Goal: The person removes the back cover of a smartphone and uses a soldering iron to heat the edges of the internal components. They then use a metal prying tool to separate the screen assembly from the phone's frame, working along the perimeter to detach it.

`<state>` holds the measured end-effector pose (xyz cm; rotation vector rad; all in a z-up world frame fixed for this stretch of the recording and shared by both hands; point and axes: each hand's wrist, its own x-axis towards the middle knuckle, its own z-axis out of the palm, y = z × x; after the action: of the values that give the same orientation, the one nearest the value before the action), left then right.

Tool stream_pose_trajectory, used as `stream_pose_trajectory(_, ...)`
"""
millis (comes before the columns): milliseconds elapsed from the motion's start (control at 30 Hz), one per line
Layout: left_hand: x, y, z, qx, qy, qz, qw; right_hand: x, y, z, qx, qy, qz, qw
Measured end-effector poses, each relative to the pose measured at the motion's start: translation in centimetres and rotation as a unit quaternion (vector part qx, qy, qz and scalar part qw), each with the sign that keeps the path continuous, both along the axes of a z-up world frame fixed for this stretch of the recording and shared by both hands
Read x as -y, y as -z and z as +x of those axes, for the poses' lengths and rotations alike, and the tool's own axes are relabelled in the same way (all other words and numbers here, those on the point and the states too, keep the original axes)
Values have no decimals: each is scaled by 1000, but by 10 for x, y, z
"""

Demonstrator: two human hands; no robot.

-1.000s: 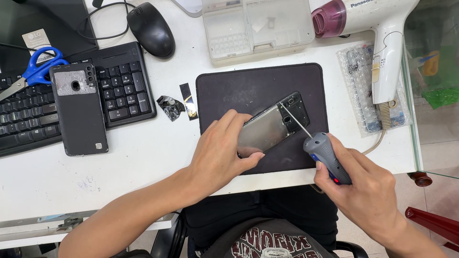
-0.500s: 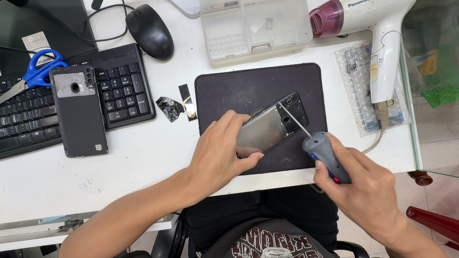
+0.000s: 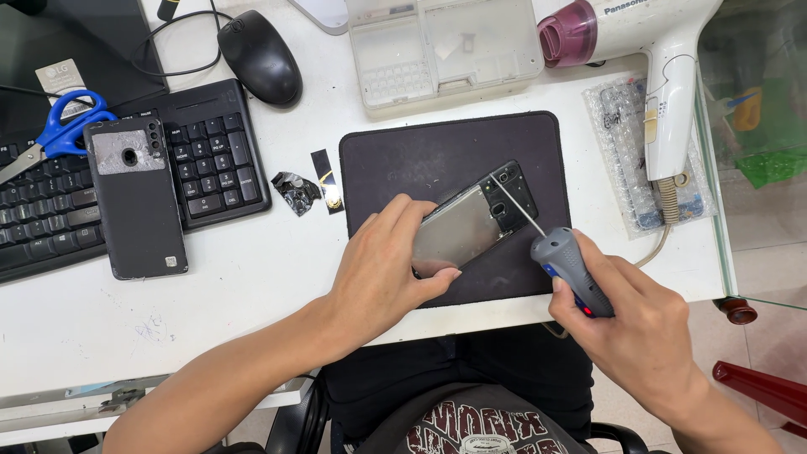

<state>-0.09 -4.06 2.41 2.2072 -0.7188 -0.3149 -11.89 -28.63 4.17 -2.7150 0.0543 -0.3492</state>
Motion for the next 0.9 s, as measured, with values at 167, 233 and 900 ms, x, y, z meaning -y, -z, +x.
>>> stream_pose_trajectory(167,-1,0,0,15,4,-4,1000,1,0,1,-11,17,-11,1000)
stream_pose_trajectory(233,-1,1,0,8,2,0,1000,-1,1,-1,2,6,-9,1000)
stream_pose_trajectory(900,-1,2,0,11,4,-1,1000,8,3,0,-9,36,-22,999)
